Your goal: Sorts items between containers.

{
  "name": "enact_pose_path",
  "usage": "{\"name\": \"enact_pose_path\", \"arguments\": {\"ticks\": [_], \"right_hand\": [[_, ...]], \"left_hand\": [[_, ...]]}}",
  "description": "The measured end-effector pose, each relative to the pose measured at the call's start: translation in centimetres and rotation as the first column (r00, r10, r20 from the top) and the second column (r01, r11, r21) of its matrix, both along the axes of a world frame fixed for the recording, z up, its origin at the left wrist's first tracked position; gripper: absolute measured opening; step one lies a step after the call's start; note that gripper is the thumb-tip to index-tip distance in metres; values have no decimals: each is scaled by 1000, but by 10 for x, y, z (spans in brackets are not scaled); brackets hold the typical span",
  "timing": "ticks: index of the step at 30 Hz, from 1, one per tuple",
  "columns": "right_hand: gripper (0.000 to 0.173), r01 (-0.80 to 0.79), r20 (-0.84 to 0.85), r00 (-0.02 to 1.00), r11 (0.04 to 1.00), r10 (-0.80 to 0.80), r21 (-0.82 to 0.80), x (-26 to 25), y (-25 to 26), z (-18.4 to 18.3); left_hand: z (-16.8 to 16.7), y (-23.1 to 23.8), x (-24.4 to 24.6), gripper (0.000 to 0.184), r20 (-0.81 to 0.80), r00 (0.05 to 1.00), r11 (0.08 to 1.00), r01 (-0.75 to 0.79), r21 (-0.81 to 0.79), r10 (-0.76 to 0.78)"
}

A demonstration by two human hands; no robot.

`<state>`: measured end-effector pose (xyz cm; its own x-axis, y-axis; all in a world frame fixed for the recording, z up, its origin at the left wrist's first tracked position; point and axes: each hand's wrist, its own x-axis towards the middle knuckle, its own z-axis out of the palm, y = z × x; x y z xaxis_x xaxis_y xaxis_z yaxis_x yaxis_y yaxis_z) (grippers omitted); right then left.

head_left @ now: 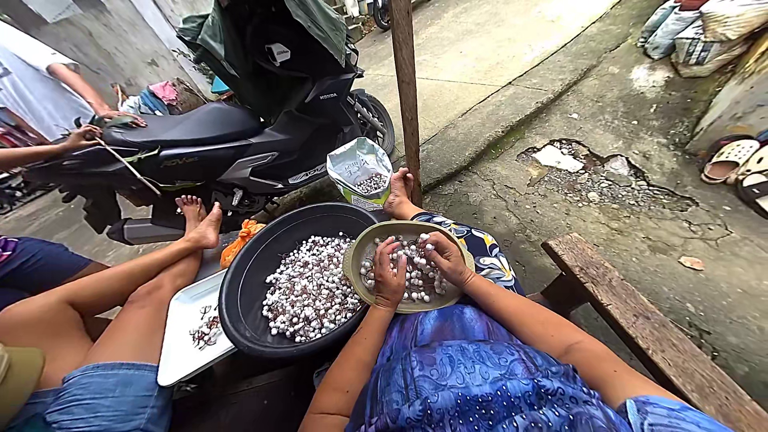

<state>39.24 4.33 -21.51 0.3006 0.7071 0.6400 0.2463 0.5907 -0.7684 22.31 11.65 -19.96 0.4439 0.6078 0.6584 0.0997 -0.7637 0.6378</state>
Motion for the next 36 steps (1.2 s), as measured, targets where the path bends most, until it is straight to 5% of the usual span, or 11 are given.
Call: {"name": "enact_pose_path", "arguments": {"ticks": [4, 13, 21, 28, 36], "right_hand": [[22, -90, 46, 995, 995, 92, -41, -1, -2, 0], [18, -32, 12, 999, 998, 33, -54, -1, -1, -2], [18, 135, -61, 988, 982, -144, -128, -3, -2, 0], [15, 183, -38, 981, 978, -188, -97, -5, -6, 3], [15, 83, -73, 993, 994, -89, -76, -5, -6, 3]], "left_hand": [[-4, -6, 3, 37, -26, 969, 965, 242, -99, -245], [-5, -5, 4, 20, 28, 994, 987, 113, -115, -110], [5, -7, 3, 25, 174, 981, 916, -10, -402, 87], [3, -6, 0, 26, 35, 976, 939, -198, -280, 216], [3, -7, -3, 35, -15, 997, 987, -75, -141, 74]]}}
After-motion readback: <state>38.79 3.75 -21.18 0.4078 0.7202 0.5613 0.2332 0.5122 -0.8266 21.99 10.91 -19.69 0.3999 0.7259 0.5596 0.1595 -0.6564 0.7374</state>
